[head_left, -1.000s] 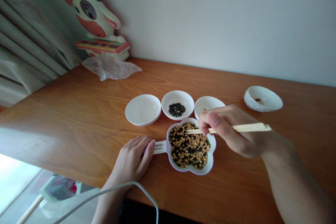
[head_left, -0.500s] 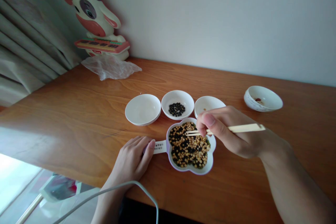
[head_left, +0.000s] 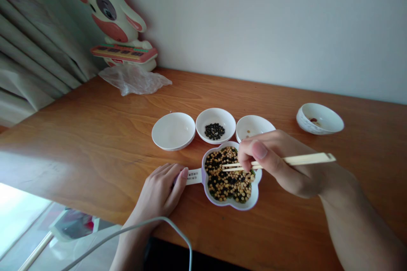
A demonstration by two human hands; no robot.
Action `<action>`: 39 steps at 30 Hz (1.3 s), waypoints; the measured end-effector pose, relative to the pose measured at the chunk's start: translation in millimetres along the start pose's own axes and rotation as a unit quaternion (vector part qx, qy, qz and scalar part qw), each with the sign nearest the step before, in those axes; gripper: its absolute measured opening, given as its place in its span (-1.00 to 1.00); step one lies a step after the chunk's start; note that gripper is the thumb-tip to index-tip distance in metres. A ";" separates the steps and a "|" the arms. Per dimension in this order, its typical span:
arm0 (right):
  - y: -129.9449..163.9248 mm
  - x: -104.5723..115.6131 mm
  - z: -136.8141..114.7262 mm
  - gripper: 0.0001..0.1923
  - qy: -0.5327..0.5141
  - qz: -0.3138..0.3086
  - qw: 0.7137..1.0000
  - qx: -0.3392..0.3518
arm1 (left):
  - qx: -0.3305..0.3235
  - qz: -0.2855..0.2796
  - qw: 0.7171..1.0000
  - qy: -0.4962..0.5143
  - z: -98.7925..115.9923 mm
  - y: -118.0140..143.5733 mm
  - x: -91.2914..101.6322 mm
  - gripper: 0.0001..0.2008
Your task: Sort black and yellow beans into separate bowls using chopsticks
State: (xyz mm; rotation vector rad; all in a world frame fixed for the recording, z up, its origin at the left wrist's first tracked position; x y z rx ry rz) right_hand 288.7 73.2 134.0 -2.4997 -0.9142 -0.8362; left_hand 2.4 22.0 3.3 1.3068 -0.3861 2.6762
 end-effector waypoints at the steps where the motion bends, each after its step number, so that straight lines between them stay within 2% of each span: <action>1: -0.7 -1.0 0.4 -0.34 0.001 -0.002 1.000 -0.002 | 0.000 0.000 1.000 -0.001 0.2 0.0 0.1 -0.66; 12: -2.6 -3.3 1.9 -0.39 0.002 0.002 1.000 -0.019 | 0.000 -0.003 1.000 -0.001 -0.9 -0.5 -0.6 -0.65; 23: -5.7 -4.0 -2.7 -0.33 0.012 0.006 1.000 0.011 | -0.002 -0.001 1.000 -0.006 -1.0 -0.1 -0.6 -0.65; 39: -6.7 -8.8 0.7 -0.38 0.014 0.013 0.999 0.029 | -0.004 -0.003 1.000 -0.009 -2.0 0.8 -0.2 -0.65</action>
Point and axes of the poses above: each hand's wrist, its own y-axis away from the middle knuckle, its own x-axis out of the back of the hand, z = x × y, the point moved 2 cm from there along -y, towards the middle knuckle, and after that the axes turned 6 degrees about z, right-handed, at the moved point
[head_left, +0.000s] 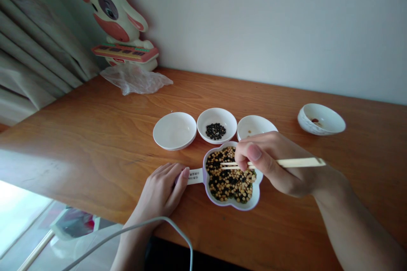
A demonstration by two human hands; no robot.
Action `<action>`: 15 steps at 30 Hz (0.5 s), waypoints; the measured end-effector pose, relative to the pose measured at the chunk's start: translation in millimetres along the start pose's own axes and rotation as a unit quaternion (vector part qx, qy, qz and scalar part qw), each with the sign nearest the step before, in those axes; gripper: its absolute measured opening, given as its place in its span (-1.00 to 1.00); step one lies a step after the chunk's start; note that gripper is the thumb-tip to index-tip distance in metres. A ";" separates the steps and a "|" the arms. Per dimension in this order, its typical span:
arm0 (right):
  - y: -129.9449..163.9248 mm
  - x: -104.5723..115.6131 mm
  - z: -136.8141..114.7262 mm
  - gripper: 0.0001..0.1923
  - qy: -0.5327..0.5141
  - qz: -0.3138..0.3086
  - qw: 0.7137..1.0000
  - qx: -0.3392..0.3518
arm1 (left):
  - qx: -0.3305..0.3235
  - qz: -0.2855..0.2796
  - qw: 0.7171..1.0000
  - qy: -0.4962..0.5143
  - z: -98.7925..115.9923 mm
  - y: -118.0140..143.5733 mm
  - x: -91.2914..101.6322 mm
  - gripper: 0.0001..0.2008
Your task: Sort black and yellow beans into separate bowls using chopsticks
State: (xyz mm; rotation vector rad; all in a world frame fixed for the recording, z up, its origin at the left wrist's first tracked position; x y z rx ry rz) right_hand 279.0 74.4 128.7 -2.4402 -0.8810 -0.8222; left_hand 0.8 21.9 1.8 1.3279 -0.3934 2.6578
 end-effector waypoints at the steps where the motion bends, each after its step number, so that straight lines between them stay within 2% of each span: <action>1: -0.3 -0.1 -0.5 -0.37 0.001 0.001 1.000 -0.003 | 0.000 0.000 1.000 -0.001 0.1 -0.3 0.0 -0.65; 6: 0.2 2.0 -2.3 -0.30 -0.006 -0.002 1.000 -0.016 | -0.003 0.001 1.000 -0.006 1.1 -0.6 0.1 -0.65; 10: 7.2 13.4 -2.5 -0.31 -0.001 0.005 1.000 -0.026 | -0.003 0.002 1.000 -0.007 1.4 -0.7 0.4 -0.65; 15: 22.0 34.1 -4.4 -0.31 0.022 0.037 0.993 -0.113 | -0.007 0.004 1.000 -0.012 1.5 -1.1 0.1 -0.65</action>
Point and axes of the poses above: each hand's wrist, its own y-axis away from the middle knuckle, its own x-axis out of the back of the hand, z = x × y, the point moved 2 cm from there along -y, towards the middle knuckle, and after that the axes turned 6 degrees about z, right-handed, at the moved point
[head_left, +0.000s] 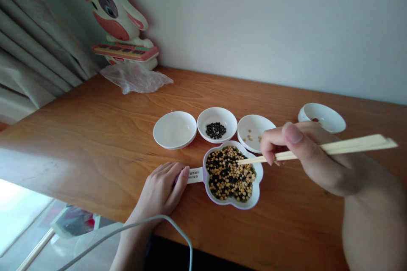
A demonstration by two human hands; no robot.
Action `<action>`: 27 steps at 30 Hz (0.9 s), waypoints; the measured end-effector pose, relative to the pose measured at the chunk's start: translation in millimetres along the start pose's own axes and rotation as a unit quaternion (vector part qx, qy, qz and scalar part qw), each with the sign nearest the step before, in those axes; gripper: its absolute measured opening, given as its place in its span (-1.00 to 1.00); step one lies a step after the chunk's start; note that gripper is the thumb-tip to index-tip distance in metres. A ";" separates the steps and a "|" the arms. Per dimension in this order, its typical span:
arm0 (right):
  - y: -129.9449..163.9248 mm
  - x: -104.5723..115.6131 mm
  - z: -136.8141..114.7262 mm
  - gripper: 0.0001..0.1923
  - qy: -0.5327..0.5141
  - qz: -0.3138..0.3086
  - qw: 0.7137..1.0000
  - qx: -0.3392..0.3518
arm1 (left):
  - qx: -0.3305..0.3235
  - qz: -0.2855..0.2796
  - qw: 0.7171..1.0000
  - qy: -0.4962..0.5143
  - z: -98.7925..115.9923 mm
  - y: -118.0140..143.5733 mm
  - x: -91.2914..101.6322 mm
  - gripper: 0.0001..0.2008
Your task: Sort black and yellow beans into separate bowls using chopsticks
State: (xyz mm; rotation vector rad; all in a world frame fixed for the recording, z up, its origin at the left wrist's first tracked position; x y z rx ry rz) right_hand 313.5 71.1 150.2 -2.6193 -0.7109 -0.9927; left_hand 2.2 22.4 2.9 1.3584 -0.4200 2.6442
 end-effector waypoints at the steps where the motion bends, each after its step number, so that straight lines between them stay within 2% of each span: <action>1: 2.4 2.7 0.8 -0.31 0.001 0.002 1.000 -0.016 | 0.002 -0.001 1.000 0.001 0.0 0.1 -0.1 -0.65; 8: 4.4 -0.5 7.9 -0.33 0.011 -0.028 0.999 -0.039 | 0.006 -0.001 1.000 0.006 0.8 0.7 0.7 -0.66; 16: -4.2 -10.5 1.3 -0.38 0.014 -0.037 0.999 -0.020 | 0.012 0.000 1.000 0.000 1.7 0.1 0.7 -0.66; 27: -4.7 -10.7 4.5 -0.39 0.018 -0.019 1.000 -0.009 | 0.004 0.005 1.000 -0.004 2.2 -0.8 1.0 -0.65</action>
Point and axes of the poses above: each hand's wrist, its own y-axis away from the middle knuckle, its own x-axis out of the back of the hand, z = x × y, the point moved 2 cm from there along -y, towards the middle knuckle, and after that the axes turned 6 degrees about z, right-handed, at the moved point
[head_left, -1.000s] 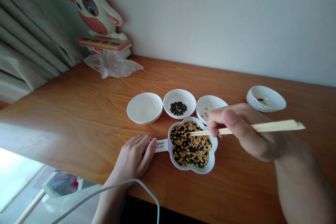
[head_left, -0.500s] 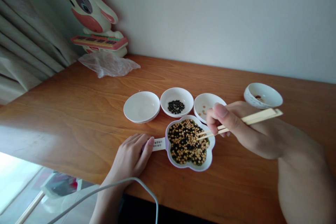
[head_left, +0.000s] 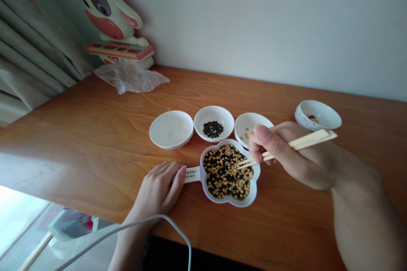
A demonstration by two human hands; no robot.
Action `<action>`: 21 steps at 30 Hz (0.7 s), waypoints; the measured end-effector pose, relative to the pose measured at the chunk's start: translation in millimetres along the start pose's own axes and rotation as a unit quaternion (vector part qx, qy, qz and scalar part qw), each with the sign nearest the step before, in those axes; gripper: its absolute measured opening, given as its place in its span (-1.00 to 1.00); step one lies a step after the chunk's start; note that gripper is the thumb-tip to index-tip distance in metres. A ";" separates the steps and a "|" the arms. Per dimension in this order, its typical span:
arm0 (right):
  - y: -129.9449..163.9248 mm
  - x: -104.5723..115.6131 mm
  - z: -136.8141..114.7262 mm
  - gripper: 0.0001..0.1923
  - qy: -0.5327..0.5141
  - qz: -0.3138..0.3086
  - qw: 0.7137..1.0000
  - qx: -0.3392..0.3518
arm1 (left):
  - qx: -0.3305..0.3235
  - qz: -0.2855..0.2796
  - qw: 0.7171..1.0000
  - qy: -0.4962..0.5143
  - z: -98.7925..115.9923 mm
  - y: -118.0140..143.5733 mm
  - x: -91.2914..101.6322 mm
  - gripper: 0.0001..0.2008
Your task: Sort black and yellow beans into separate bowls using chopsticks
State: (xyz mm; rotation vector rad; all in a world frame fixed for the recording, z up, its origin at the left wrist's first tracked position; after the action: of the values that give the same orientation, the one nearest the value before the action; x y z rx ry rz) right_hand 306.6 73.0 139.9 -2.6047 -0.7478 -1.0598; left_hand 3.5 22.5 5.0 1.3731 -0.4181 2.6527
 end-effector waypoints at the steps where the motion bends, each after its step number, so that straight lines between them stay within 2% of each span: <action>1: 0.5 1.8 -0.4 -0.40 0.001 0.003 1.000 0.000 | 0.001 -0.001 1.000 0.000 0.1 0.1 0.1 -0.66; 4: 4.4 11.9 -1.7 -0.37 0.004 0.028 1.000 0.011 | -0.002 0.000 1.000 0.000 0.3 0.6 0.3 -0.66; 10: 18.8 43.3 2.8 -0.29 0.048 0.145 0.987 0.038 | -0.008 0.006 1.000 -0.004 -0.8 0.7 -0.6 -0.66; 14: 23.4 54.8 10.5 -0.28 0.059 0.167 0.984 0.029 | -0.007 0.001 1.000 -0.003 -1.5 0.1 -1.3 -0.66; 18: 26.1 60.4 18.4 -0.29 0.064 0.176 0.982 -0.004 | -0.002 -0.002 1.000 -0.002 -1.4 0.0 -1.0 -0.66; 21: 27.6 62.2 20.4 -0.29 0.054 0.182 0.982 -0.002 | -0.001 -0.004 1.000 -0.007 -1.3 0.1 -1.1 -0.66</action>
State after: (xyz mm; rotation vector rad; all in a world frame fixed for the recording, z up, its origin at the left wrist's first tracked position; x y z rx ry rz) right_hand 371.2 80.7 168.5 -2.5276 -0.2290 -1.0747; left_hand 3.1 22.9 3.4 1.3898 -0.4151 2.6369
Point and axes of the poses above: each hand's wrist, its own y-axis away from the middle knuckle, its own x-axis out of the back of the hand, z = x × y, the point moved 2 cm from there along -y, towards the middle knuckle, and after that the axes turned 6 degrees about z, right-handed, at the moved point
